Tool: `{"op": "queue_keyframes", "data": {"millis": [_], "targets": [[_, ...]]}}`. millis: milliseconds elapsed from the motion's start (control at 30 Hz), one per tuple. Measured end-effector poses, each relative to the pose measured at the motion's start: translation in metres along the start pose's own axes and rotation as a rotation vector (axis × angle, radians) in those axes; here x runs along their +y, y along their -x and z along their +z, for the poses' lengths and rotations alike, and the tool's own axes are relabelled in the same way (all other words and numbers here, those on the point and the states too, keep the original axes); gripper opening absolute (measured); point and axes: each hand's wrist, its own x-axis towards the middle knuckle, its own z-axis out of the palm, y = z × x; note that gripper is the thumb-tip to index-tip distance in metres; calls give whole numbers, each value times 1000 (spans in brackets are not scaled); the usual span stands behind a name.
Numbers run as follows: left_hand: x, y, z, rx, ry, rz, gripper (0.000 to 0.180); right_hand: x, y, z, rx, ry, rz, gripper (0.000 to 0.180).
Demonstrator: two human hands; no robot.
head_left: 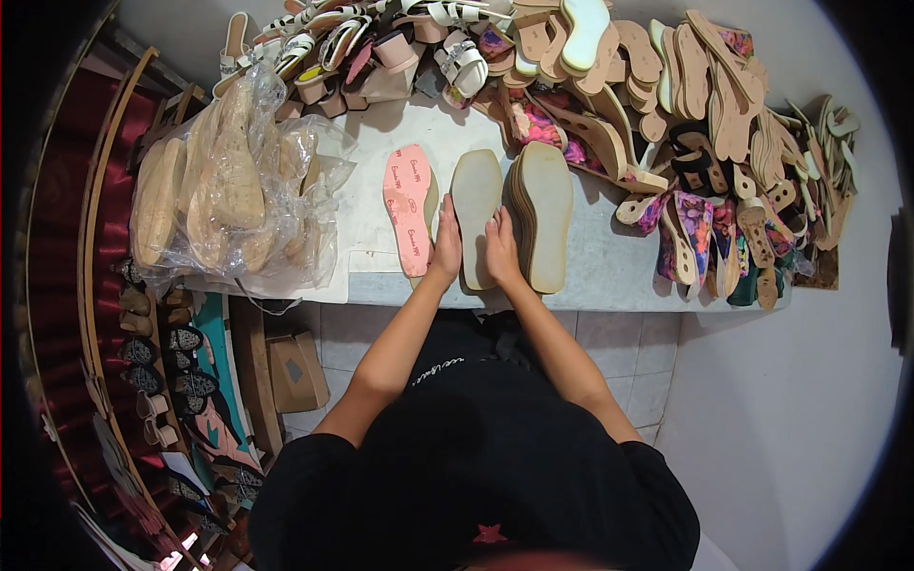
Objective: The recorder is organizing and sorting shoe soles and insoles on a work table, likely for further processing in shoe manufacturing.
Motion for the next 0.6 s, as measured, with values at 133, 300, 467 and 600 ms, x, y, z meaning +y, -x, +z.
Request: {"op": "queue_keyframes", "data": {"millis": [133, 300, 467, 600], "targets": [[-3, 1, -3, 33, -68, 14, 70, -1, 2, 2, -49, 142, 36, 66], [-1, 2, 0, 31, -94, 39, 71, -1, 1, 2, -83, 147, -70, 68], [17, 9, -2, 110, -317, 50, 62, -10, 4, 0, -44, 269, -39, 70], [43, 17, -18, 251, -605, 183, 59, -24, 16, 3, -26, 379, -265, 67]]}}
